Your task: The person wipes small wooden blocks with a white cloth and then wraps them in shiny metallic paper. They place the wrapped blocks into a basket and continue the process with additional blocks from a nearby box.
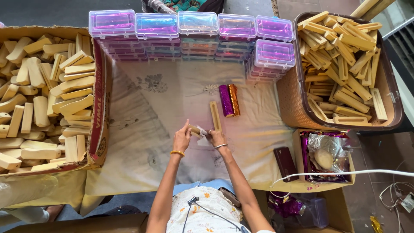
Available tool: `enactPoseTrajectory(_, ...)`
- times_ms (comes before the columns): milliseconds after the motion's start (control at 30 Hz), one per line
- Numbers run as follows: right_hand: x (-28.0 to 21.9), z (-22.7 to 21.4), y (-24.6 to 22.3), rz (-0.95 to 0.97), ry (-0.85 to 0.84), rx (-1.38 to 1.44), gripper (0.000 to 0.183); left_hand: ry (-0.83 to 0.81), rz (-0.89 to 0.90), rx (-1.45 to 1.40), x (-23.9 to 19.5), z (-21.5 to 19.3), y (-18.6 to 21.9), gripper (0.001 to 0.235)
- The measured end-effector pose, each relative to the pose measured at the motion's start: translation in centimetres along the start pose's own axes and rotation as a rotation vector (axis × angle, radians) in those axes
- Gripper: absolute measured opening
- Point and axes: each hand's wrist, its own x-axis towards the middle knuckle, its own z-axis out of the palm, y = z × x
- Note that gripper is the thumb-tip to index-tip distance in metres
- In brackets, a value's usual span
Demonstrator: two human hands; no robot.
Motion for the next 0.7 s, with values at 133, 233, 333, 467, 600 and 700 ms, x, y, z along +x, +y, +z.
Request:
enactPoseTrajectory(133,0.2,-3.9,-0.6,0.008,0.09,0.012,0.017,0.015,-0.053,-0.03,-0.5,-0.4,0.4,0.047)
enactPoseTrajectory(233,-0.4,-8.5,-4.5,0.114,0.238,0.062,0.016,0.066,-0.039,0.037,-1.2,-0.3,0.5,0.044)
enactPoseTrajectory(333,-0.6,-10.9,-7.4,-0.116,0.652,0.058,0.017,0.07,-0.076,0.023,-1.0,-0.6,0.9,0.042)
enactPoseTrajectory(467,-0.5,-8.0,-7.1,-0.38,0.516,0.075,0.014,0.058,-0.105,-0.017,-0.7,-0.1,0.2,0.042)
enactPoseTrajectory(600,-0.4,-2.8,-5.2,-0.29,0.111,0.401,0.02,0.078,-0.111,-0.042,-0.9,0.2,0.1,0.039)
enactPoseTrajectory(700,-0.9,-4.9,-8.6,-0.25,0.071,0.536,0.029,0.081,-0.055,-0.039,-1.1,0.4,0.2,0.038)
